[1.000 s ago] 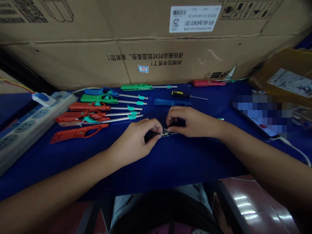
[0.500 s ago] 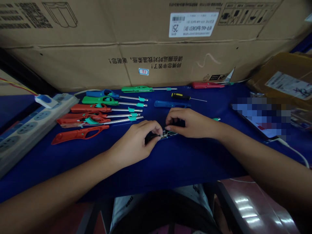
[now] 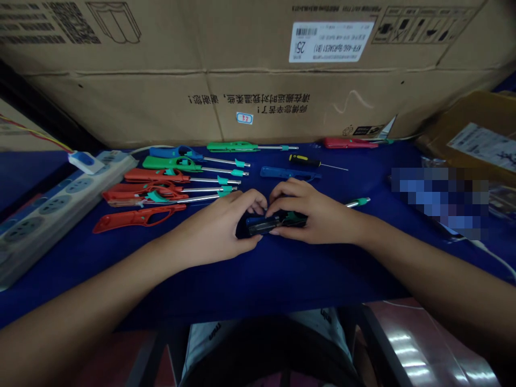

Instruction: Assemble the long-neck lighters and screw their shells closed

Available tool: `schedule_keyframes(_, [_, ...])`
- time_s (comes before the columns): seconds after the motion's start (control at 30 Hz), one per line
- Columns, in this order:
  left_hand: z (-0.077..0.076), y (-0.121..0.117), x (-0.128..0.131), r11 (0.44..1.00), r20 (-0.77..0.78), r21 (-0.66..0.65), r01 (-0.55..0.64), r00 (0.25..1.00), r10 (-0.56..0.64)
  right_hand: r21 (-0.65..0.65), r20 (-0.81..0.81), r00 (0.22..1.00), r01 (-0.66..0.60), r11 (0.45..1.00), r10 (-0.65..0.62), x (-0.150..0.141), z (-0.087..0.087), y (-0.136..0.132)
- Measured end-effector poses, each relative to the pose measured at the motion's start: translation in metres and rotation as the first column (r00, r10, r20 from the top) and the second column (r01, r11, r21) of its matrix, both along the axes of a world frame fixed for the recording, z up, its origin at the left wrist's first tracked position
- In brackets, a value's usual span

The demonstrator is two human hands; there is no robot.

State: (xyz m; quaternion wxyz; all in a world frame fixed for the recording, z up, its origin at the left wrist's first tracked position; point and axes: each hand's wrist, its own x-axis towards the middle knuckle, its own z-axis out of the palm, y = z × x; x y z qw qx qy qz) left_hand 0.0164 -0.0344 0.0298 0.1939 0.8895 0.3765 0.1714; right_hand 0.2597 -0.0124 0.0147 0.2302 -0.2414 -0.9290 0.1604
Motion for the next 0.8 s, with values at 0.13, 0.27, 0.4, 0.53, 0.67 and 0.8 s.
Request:
schedule_keyframes(0.13, [-0.0049, 0.0021, -0.0010, 0.999, 0.026, -0.045, 0.025, 0.999, -0.024, 0.022, 0.055, 0.998, -0.024, 0.999, 0.022, -0.0044, -0.0037, -0.0033])
schedule_keyframes(0.27, [-0.0054, 0.0019, -0.0004, 0.999, -0.003, -0.027, 0.020, 1.000, -0.021, 0.016, 0.055, 0.998, -0.030, 0.999, 0.030, -0.0050, -0.0042, -0.0049])
schedule_keyframes(0.4, [-0.0061, -0.0015, -0.0004, 1.000, -0.039, -0.008, 0.014, 0.999, -0.014, -0.037, 0.025, 0.999, -0.026, 0.999, 0.027, -0.0047, -0.0036, -0.0042])
schedule_keyframes(0.53, [-0.0077, -0.0031, -0.0007, 1.000, -0.046, 0.010, 0.019, 0.999, -0.019, -0.085, 0.004, 1.000, -0.020, 0.996, 0.021, -0.0042, -0.0030, -0.0030])
schedule_keyframes(0.67, [-0.0081, -0.0031, -0.0004, 1.000, -0.027, -0.004, 0.026, 0.999, -0.026, -0.084, 0.005, 1.000, -0.030, 0.996, 0.030, -0.0032, -0.0039, -0.0023])
schedule_keyframes(0.8, [-0.0075, -0.0038, 0.0004, 0.999, -0.005, -0.021, 0.033, 0.999, -0.033, -0.047, -0.004, 0.998, -0.056, 0.997, 0.056, -0.0036, -0.0066, -0.0027])
